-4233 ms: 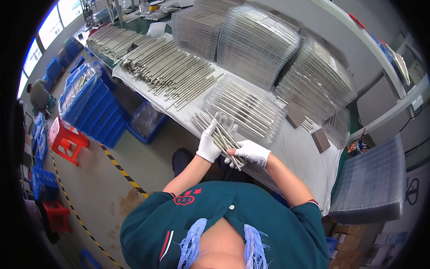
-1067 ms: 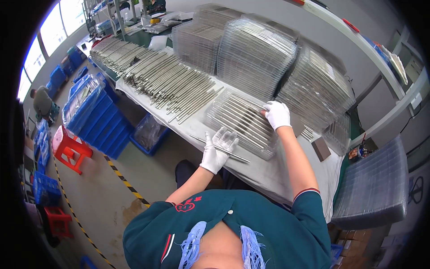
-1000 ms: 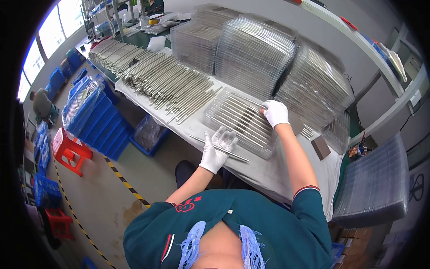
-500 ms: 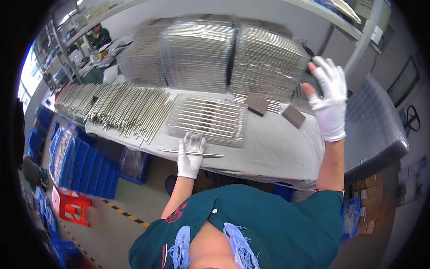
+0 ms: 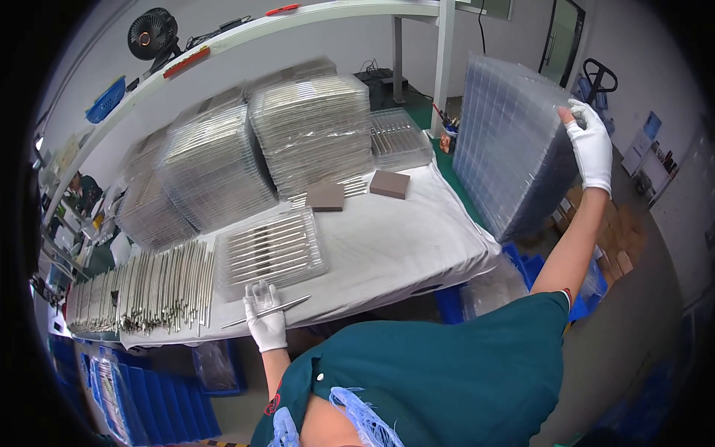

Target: Sorting and placing thin metal rods into specialized plastic packaging trays.

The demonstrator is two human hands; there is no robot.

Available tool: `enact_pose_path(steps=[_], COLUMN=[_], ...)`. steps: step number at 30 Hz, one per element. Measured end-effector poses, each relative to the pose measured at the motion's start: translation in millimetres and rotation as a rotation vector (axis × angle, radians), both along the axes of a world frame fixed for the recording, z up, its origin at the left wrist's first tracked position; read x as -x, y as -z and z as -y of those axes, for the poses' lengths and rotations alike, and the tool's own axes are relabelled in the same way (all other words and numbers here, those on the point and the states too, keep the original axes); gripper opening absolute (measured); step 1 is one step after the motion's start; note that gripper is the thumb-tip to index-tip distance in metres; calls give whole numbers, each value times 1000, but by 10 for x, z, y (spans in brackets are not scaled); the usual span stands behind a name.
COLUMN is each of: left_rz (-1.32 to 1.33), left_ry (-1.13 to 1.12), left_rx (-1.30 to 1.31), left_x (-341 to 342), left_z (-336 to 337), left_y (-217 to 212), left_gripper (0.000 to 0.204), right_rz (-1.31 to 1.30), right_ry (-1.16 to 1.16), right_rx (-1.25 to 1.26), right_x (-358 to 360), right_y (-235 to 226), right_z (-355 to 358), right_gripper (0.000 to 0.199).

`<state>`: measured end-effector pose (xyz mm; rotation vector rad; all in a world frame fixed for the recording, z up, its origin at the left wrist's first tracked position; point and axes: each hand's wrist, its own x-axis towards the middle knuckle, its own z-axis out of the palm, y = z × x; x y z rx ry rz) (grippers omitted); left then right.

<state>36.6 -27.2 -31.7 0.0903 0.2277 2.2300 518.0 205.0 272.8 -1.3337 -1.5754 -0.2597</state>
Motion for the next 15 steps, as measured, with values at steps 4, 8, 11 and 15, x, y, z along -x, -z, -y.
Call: enact_pose_path(steps=[4, 8, 11, 15], left_rz=[1, 42, 32, 24], left_ry=[21, -19, -26, -11], left_rx=[-32, 19, 28, 2], left_x=[-3, -8, -3, 4], left_z=[0, -13, -10, 0], left_y=[4, -18, -17, 8], left_gripper=[29, 34, 34, 33], right_rz=[-1, -60, -70, -254], right_ry=[-172, -245, -226, -144], right_rx=[48, 218, 248, 124], right_x=[-94, -73, -167, -256], right_y=[-79, -220, -341, -715], right_z=[-65, -77, -159, -380], right_gripper=[32, 29, 31, 41])
